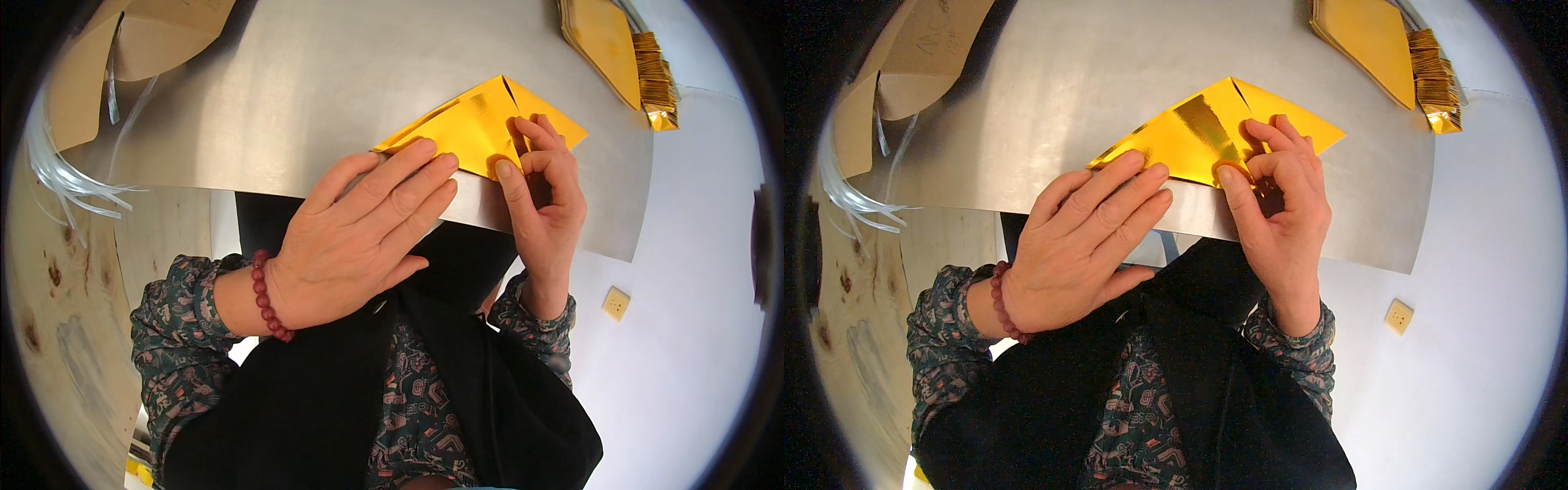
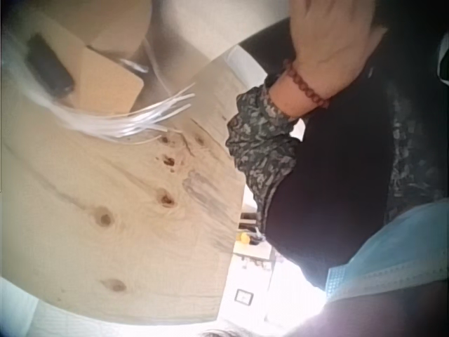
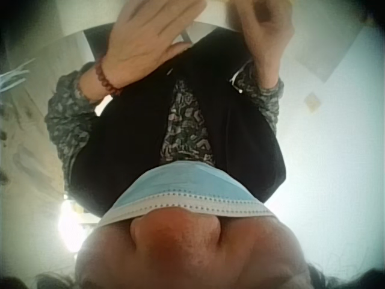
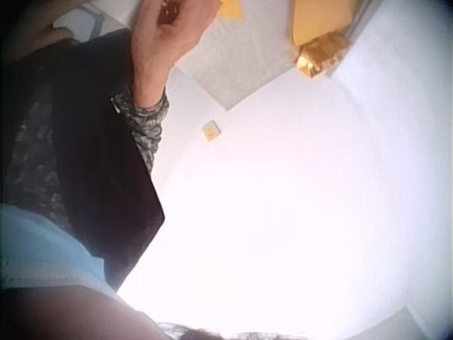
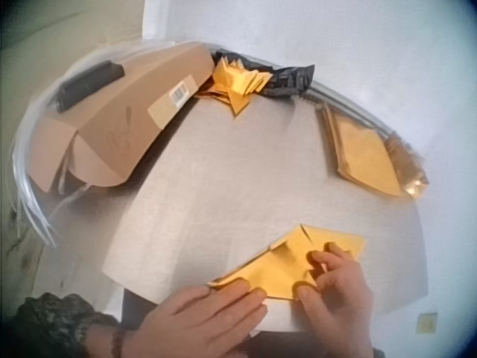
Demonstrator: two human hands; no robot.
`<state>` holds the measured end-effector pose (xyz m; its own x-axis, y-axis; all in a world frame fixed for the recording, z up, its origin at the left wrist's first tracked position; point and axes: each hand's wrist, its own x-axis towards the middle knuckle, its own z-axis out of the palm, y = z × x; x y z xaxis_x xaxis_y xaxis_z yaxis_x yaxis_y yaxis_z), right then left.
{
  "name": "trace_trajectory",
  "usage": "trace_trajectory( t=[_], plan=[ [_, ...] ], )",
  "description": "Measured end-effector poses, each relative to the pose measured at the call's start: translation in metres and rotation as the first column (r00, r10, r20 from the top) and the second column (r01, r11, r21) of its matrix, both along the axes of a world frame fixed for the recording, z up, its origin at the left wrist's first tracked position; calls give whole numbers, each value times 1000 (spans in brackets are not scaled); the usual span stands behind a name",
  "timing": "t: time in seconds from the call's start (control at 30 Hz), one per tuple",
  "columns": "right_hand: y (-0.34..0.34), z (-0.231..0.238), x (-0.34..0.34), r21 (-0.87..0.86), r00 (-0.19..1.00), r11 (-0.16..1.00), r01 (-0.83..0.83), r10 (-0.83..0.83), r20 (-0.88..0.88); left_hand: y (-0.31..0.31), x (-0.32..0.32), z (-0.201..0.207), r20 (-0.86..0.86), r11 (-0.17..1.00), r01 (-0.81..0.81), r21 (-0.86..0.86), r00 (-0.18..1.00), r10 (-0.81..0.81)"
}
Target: The person handles a stack of gold-colored paper, then folds a single sheet into a triangular origami shape on a metal table. The finished piece is placed with other completed items.
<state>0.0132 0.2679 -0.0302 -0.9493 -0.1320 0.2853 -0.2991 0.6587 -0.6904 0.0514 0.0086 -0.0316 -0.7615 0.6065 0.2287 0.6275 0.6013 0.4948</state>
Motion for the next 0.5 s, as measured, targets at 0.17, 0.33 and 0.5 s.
trace_trajectory(
  t=[0.17,0.33,0.5],
  plan=[
    [2,-3,-1,7,1000,1000,-1,1,-6,-5,5,-2,-20,999,-17,-48,1000,16],
    [2,-3,0,-6,1000,1000,10,-10,-1,-5,6,-3,-43,999,-28,-46,999,26],
    [2,-2,-1,-3,1000,1000,18,-18,3,-5,3,-2,-24,999,-28,-22,999,27]
  ],
)
